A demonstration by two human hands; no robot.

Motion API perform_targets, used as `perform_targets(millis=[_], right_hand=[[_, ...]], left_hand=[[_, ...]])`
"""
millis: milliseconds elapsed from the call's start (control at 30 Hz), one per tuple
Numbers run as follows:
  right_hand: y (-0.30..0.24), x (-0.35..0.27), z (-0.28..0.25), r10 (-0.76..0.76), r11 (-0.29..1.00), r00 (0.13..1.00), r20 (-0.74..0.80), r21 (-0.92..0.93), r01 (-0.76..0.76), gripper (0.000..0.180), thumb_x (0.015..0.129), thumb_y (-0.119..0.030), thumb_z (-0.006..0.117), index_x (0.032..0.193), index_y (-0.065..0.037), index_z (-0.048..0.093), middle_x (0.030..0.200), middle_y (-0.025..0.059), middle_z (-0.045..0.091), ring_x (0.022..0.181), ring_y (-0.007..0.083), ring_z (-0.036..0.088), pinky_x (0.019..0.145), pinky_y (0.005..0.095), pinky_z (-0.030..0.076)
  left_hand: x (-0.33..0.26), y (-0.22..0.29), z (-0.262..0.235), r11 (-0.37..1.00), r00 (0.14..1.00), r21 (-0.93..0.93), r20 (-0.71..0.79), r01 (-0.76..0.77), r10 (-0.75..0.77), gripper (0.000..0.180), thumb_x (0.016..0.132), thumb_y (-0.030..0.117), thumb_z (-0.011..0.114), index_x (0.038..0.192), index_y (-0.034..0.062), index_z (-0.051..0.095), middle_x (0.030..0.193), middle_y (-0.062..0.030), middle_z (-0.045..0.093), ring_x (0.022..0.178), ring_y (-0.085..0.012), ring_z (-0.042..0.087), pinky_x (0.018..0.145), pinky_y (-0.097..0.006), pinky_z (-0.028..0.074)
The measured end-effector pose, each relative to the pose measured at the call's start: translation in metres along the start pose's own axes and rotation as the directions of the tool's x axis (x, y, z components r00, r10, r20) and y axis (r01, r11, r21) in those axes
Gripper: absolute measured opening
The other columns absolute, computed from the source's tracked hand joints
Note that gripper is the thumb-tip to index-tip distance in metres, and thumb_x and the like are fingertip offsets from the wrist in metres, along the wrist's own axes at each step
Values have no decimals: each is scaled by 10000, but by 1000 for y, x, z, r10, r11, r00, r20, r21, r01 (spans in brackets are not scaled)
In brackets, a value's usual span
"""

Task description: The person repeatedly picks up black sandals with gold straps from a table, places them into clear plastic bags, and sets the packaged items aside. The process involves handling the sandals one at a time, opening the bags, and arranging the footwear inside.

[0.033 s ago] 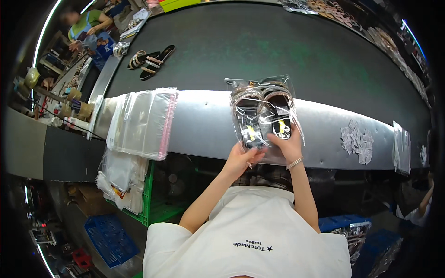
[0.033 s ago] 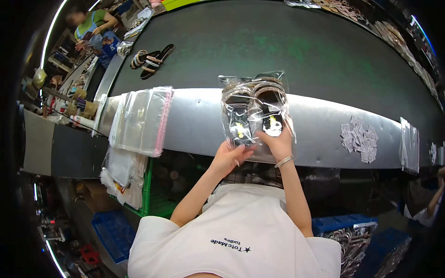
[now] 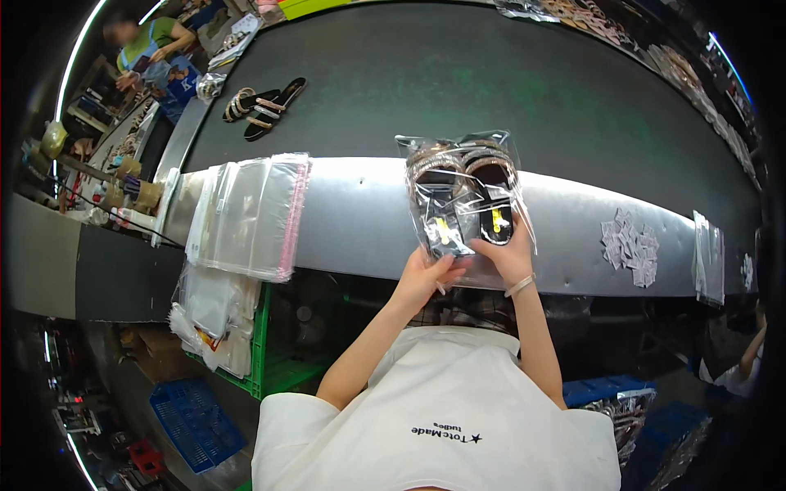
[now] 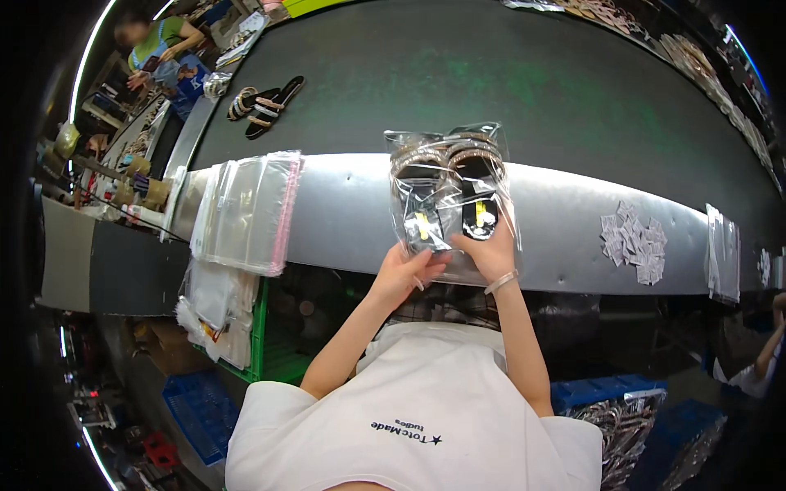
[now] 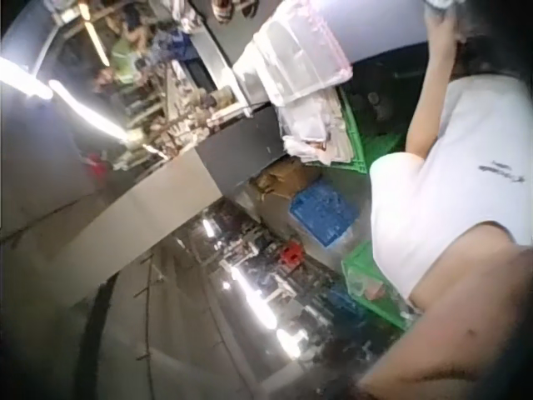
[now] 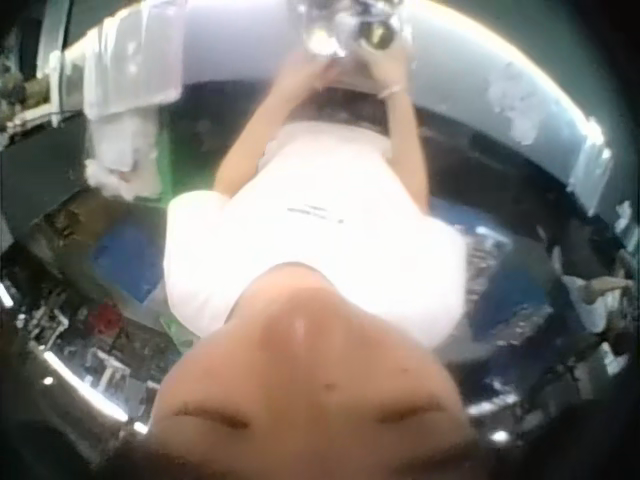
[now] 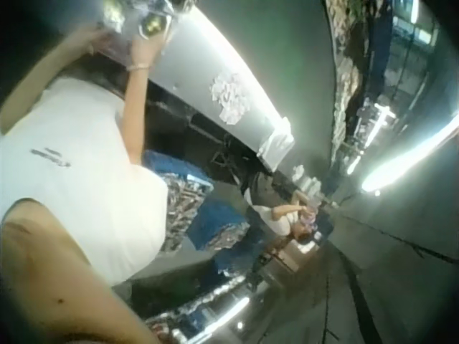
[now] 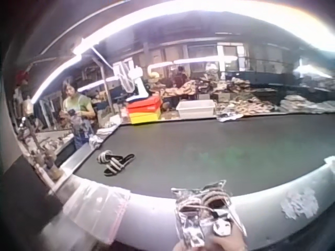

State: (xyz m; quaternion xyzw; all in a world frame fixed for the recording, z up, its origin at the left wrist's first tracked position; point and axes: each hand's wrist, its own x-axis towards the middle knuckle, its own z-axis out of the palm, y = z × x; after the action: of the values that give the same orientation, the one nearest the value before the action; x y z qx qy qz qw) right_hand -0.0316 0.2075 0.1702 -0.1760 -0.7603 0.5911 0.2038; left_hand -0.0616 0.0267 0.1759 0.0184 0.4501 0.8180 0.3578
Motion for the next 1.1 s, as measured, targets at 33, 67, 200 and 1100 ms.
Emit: perform_targets(millis=[33, 67, 200, 1100], right_hand=[[-10, 0, -1, -71, 992, 997, -38, -105, 67, 753, 601, -56, 751, 1266, 31, 410, 1131, 164, 544, 1030, 269, 544, 888, 344, 434], [-20, 2, 0, -118, 983, 987, -108, -153, 101, 739, 602, -33, 711, 1272, 31, 404, 1147, 196, 532, 1053, 311, 536, 923, 359, 414], [5, -3, 11, -343, 830, 927, -150, -511, 224, 495, 667, -107, 728, 1127, -53, 556, 1230, 168, 483, 1128, 334, 457, 985, 420, 339], [31, -112, -187, 405, 751, 654, 639, -640, 161, 159, 755, -68, 602, 902, -27, 644, 900, 147, 651, 839, 324, 626, 759, 324, 501]], left_hand=[[7, 0, 1, 998, 999, 59, -35, 21, -19, 332, 935, 131, 509, 1196, -50, 414, 1087, -173, 583, 989, -258, 620, 747, -324, 562], [14, 2, 2, 992, 997, 118, -73, 44, -35, 344, 936, 153, 513, 1190, -56, 413, 1068, -172, 591, 964, -253, 628, 730, -321, 563], [13, 0, 1, 984, 994, 178, -113, 26, -6, 367, 940, 198, 515, 1181, -58, 408, 1022, -174, 614, 885, -241, 650, 700, -320, 562], [-59, 54, -43, 219, 794, 919, 142, -327, 591, 94, 847, 12, 566, 919, 16, 627, 1053, -114, 644, 968, -212, 627, 811, -306, 512]])
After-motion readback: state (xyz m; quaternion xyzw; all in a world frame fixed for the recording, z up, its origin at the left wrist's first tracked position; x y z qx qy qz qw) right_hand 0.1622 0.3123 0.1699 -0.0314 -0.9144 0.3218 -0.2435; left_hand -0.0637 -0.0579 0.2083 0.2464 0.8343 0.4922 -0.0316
